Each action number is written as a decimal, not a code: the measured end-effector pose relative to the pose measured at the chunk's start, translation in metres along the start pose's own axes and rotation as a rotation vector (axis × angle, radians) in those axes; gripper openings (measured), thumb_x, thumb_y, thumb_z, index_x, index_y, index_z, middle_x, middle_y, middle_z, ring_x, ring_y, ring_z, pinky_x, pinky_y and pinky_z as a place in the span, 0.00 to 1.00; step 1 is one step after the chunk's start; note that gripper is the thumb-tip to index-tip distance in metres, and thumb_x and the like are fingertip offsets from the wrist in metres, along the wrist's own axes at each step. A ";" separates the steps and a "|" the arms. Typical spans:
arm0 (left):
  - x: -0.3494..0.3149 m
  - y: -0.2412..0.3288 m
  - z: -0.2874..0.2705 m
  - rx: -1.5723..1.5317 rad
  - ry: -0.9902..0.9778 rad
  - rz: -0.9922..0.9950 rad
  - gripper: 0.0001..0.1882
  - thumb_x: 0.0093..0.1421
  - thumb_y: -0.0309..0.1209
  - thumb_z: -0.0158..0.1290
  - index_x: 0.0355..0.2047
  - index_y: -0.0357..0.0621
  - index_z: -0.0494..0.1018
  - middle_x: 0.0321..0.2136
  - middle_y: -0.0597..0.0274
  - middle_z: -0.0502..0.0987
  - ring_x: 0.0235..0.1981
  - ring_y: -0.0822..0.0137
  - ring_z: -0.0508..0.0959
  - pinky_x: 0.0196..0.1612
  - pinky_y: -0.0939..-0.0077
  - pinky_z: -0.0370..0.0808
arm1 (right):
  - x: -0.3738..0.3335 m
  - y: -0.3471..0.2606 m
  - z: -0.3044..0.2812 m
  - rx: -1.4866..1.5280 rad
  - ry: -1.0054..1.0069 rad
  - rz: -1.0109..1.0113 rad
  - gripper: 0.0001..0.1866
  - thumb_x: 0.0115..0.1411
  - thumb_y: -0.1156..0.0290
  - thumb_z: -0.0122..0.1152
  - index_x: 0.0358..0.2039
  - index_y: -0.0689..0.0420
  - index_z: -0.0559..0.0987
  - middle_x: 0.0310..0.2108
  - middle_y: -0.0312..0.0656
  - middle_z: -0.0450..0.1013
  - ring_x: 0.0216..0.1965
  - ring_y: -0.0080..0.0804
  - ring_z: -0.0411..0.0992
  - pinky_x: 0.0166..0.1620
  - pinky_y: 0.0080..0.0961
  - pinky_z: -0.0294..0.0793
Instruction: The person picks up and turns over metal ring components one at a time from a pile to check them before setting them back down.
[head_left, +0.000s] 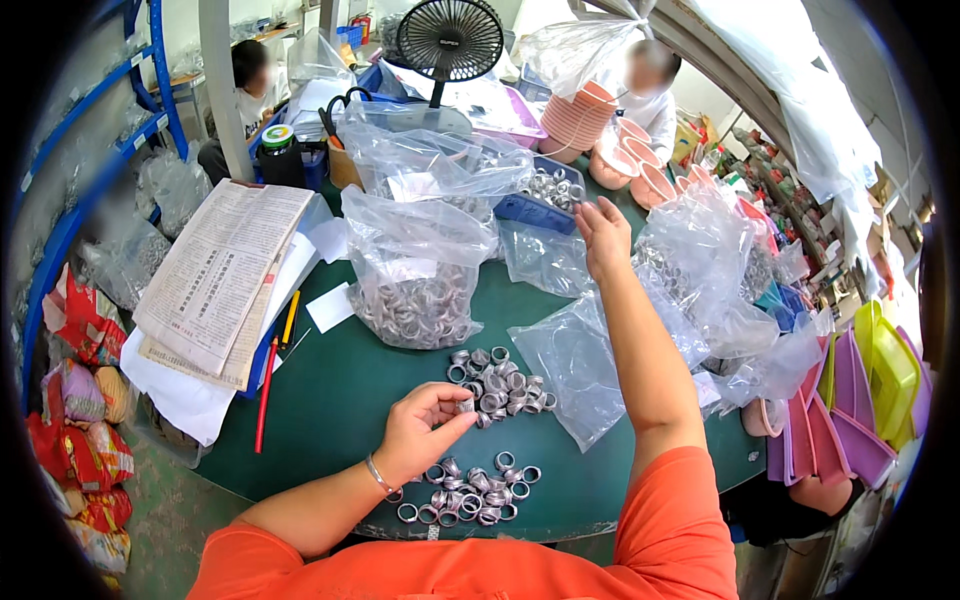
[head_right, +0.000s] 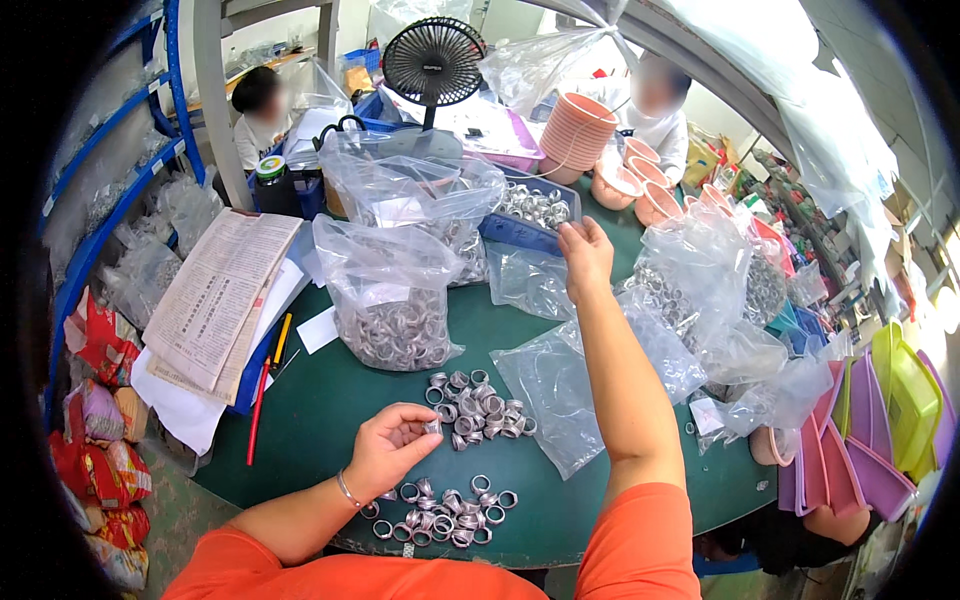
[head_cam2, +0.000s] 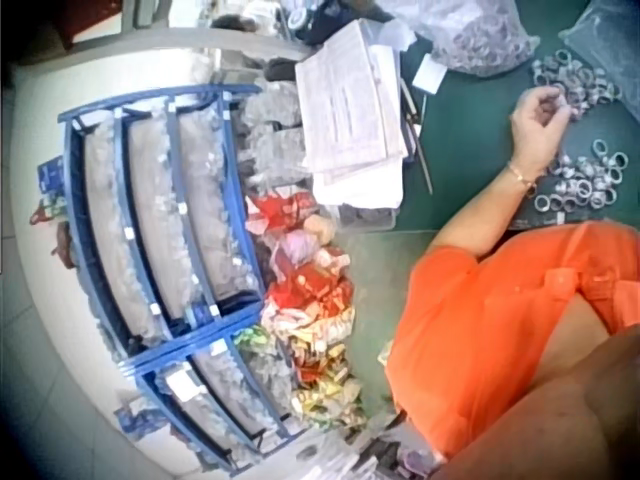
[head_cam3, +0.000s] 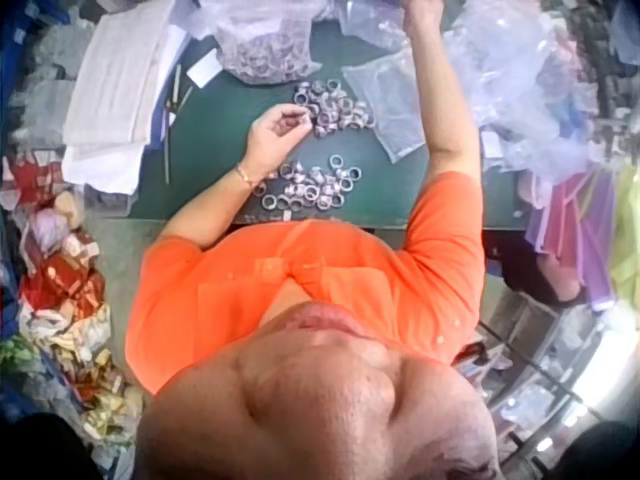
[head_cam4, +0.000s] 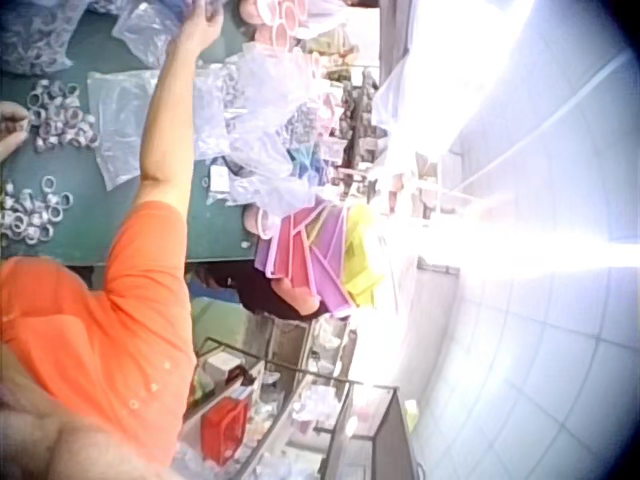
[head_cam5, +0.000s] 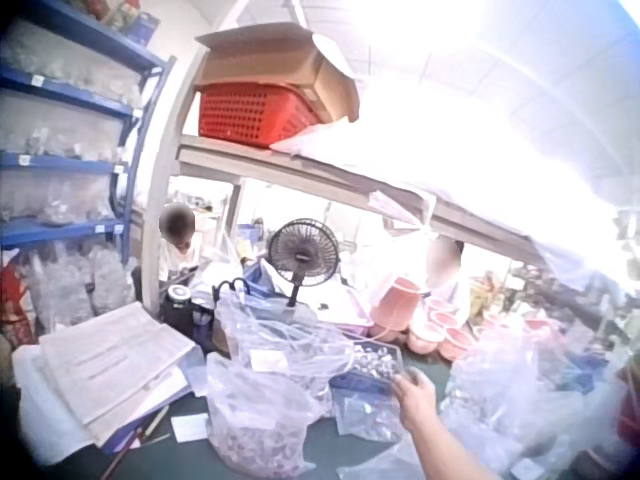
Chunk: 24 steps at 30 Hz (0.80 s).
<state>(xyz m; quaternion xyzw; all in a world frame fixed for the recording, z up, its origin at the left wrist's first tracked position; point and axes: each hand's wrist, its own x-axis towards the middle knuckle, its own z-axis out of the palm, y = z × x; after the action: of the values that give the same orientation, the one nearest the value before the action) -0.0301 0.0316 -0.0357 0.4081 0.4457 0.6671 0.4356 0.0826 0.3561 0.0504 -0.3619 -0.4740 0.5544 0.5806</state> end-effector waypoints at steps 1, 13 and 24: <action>0.000 0.002 -0.001 0.026 -0.013 0.020 0.16 0.53 0.15 0.55 0.43 0.36 0.70 0.38 0.62 0.74 0.38 0.75 0.75 0.42 0.83 0.74 | 0.002 0.000 -0.001 0.013 0.048 -0.013 0.15 0.55 0.78 0.58 0.44 0.67 0.72 0.36 0.42 0.74 0.36 0.27 0.73 0.36 0.20 0.73; 0.000 0.005 0.002 0.014 -0.057 -0.011 0.31 0.49 0.13 0.57 0.53 0.39 0.58 0.43 0.55 0.72 0.40 0.71 0.74 0.41 0.79 0.73 | -0.220 -0.003 -0.040 -0.327 -0.604 0.320 0.07 0.59 0.75 0.56 0.38 0.62 0.76 0.27 0.34 0.73 0.27 0.18 0.71 0.28 0.14 0.69; -0.003 0.006 0.003 0.073 -0.088 -0.022 0.32 0.49 0.14 0.58 0.53 0.37 0.58 0.41 0.53 0.74 0.39 0.70 0.75 0.43 0.78 0.74 | -0.258 0.011 -0.044 -0.213 -0.649 0.381 0.15 0.65 0.63 0.49 0.37 0.61 0.78 0.26 0.33 0.73 0.27 0.17 0.69 0.30 0.14 0.68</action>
<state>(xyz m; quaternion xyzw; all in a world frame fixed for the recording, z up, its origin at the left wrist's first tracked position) -0.0274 0.0280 -0.0296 0.4479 0.4546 0.6269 0.4469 0.1377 0.1073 -0.0111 -0.3075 -0.6121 0.6857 0.2462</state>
